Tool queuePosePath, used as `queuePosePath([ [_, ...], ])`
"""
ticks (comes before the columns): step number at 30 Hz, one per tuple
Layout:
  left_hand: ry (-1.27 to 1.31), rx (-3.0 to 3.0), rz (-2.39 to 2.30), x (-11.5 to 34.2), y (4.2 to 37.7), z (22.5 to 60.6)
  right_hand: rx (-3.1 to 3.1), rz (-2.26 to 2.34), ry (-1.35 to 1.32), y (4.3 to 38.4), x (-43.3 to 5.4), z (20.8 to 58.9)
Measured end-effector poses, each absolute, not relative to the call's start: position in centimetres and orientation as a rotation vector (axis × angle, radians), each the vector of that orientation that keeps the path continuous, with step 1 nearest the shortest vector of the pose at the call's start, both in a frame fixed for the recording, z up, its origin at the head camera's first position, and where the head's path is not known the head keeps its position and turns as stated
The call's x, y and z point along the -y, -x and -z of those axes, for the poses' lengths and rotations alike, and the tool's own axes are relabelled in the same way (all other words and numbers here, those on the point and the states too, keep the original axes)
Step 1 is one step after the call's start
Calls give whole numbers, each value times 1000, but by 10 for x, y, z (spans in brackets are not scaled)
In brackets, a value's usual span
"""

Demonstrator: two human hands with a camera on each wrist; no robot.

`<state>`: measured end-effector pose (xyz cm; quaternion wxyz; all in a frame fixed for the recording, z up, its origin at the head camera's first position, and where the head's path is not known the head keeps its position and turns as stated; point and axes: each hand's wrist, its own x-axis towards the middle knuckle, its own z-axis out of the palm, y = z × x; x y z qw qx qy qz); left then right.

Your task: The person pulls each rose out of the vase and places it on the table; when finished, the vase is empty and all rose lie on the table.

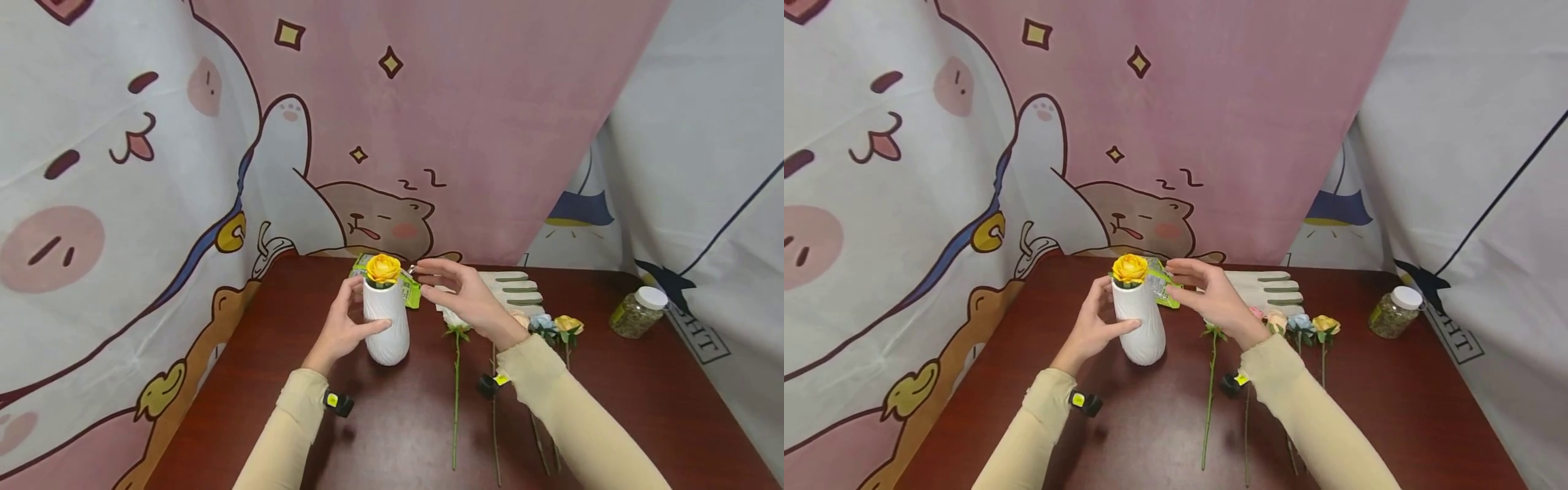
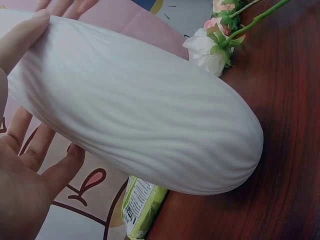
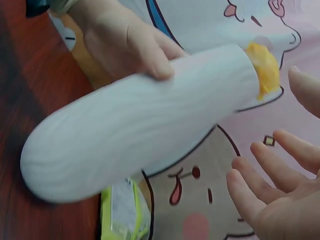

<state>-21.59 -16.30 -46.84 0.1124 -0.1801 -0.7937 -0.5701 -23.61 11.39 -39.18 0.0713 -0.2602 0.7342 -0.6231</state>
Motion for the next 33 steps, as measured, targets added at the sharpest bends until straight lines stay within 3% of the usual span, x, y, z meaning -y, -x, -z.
queuePosePath([
  [11,553,2314,1695,162,216,467,-2136,1878,794,238,-67,380],
  [25,520,2320,1738,161,215,466,-2193,1779,649,240,-45,371],
  [33,525,2312,1754,154,198,441,-2211,1772,584,242,-37,368],
])
